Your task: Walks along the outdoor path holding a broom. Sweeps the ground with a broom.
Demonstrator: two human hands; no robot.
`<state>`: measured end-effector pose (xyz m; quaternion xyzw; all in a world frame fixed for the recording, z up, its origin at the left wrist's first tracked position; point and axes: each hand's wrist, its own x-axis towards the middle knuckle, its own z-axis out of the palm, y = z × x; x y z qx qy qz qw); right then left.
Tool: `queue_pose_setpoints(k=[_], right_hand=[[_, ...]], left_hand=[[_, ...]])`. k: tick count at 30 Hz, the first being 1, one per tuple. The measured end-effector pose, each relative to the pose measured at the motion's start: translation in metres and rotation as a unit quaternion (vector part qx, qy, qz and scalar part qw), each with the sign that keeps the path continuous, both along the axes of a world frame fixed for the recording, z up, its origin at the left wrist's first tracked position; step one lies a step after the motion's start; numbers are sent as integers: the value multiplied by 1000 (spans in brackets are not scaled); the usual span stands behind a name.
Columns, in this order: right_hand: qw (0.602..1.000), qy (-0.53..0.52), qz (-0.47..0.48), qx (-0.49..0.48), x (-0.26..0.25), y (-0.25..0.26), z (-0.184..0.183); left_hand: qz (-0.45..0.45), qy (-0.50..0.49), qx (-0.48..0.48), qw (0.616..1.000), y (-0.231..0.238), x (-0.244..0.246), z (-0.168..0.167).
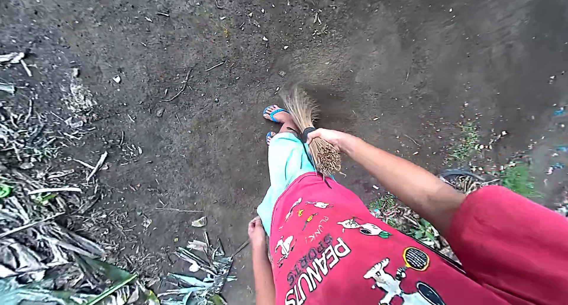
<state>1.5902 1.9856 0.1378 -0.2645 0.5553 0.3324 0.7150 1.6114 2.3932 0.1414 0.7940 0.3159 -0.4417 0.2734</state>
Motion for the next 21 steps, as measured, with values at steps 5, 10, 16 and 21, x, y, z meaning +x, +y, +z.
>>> queue_pose_setpoints(k=[5, 10, 16, 21], right_hand=[[1000, -6, 18, -12, -62, -27, 37], [991, 99, -16, -93, -187, -53, 75], [938, 282, 40, -199, -173, -63, 41], [962, 202, -77, -165, -54, -59, -10]], left_hand=[[-160, 4, -100, 982, -44, 72, -24], [-157, -74, -132, 976, -90, 149, 0], [-118, -81, -124, 982, -58, 133, -2], [19, -38, -93, 995, 0, 61, -5]])
